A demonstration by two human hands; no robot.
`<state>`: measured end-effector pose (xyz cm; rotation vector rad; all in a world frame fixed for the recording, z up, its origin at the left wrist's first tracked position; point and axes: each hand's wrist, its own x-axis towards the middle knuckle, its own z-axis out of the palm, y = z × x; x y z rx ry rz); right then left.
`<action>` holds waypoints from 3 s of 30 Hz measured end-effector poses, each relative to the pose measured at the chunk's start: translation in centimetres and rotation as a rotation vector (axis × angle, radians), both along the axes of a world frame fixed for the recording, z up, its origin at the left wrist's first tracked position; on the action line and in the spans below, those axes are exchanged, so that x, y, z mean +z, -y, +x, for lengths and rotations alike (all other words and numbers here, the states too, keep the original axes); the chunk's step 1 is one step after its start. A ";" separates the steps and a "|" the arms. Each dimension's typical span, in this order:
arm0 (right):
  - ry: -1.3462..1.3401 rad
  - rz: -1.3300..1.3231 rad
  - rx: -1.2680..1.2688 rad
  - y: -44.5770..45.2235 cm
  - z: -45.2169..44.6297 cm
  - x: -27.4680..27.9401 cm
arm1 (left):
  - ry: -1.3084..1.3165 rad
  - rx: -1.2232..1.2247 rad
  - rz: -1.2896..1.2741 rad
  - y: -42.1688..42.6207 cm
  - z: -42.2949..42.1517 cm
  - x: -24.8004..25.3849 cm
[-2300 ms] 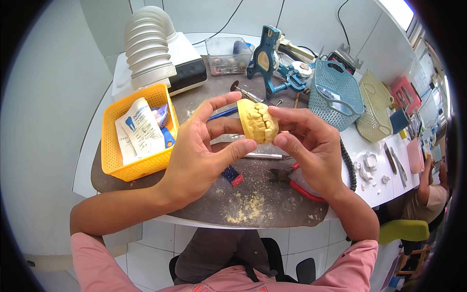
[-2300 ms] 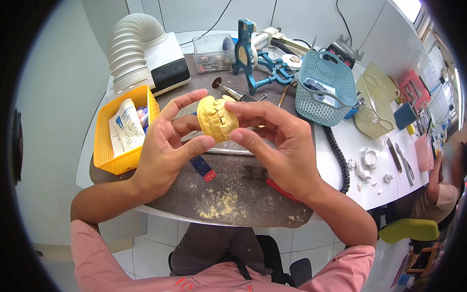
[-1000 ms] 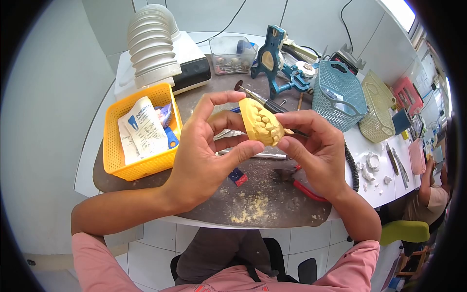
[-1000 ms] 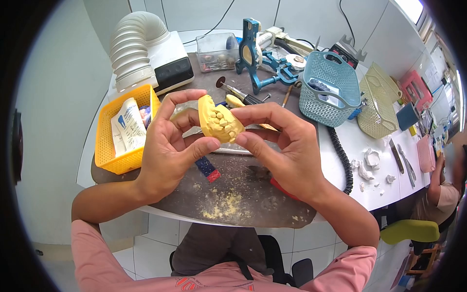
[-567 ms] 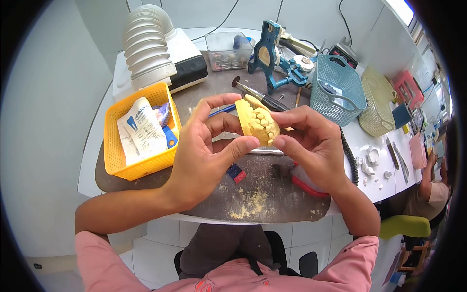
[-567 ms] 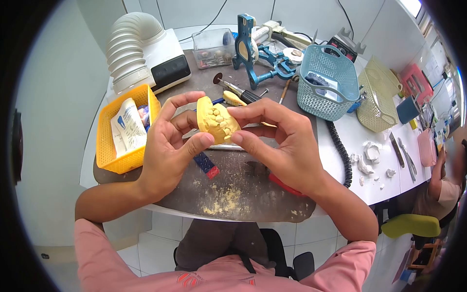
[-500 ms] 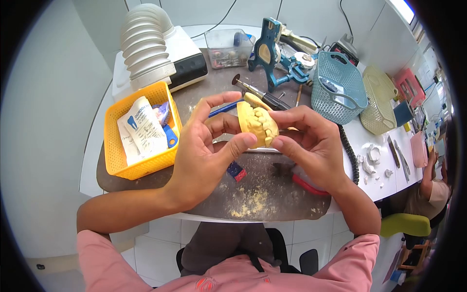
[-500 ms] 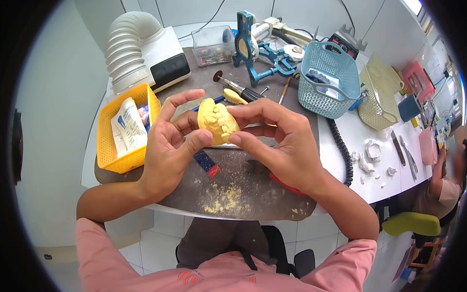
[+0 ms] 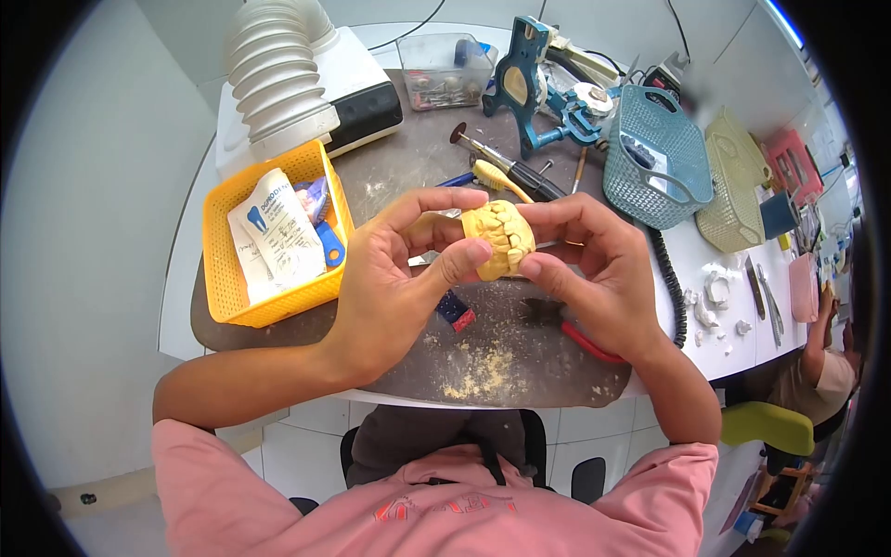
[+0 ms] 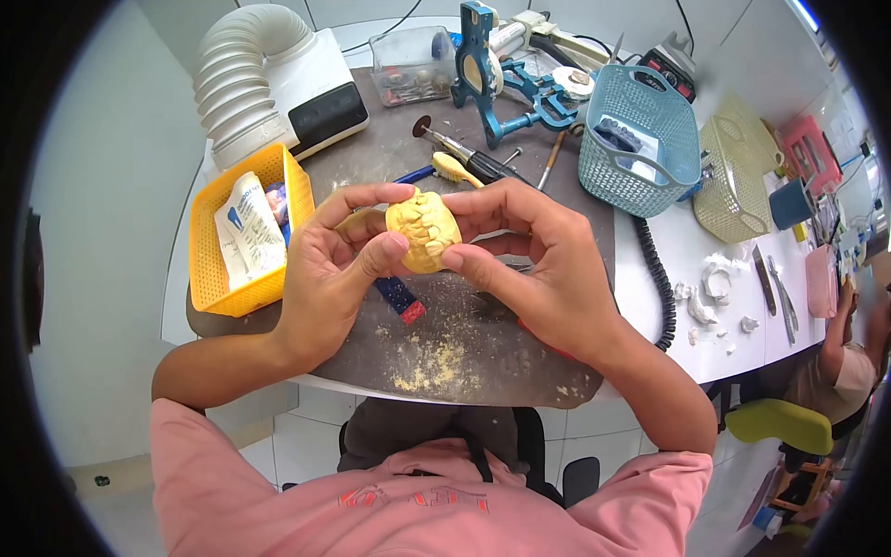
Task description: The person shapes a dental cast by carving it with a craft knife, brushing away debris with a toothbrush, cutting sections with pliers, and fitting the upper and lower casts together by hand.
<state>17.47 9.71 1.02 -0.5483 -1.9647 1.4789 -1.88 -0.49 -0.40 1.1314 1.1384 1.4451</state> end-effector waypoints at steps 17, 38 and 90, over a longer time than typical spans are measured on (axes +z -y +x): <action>-0.147 0.171 0.012 -0.6 0.5 -0.4 | -0.159 0.071 0.057 0.4 0.7 -0.9; -0.162 0.762 -0.105 0.1 -0.2 -1.2 | -0.158 0.064 0.133 0.4 1.1 0.3; 0.019 0.849 -0.082 -1.3 0.0 0.9 | -0.508 0.049 0.503 -0.7 -0.9 -1.4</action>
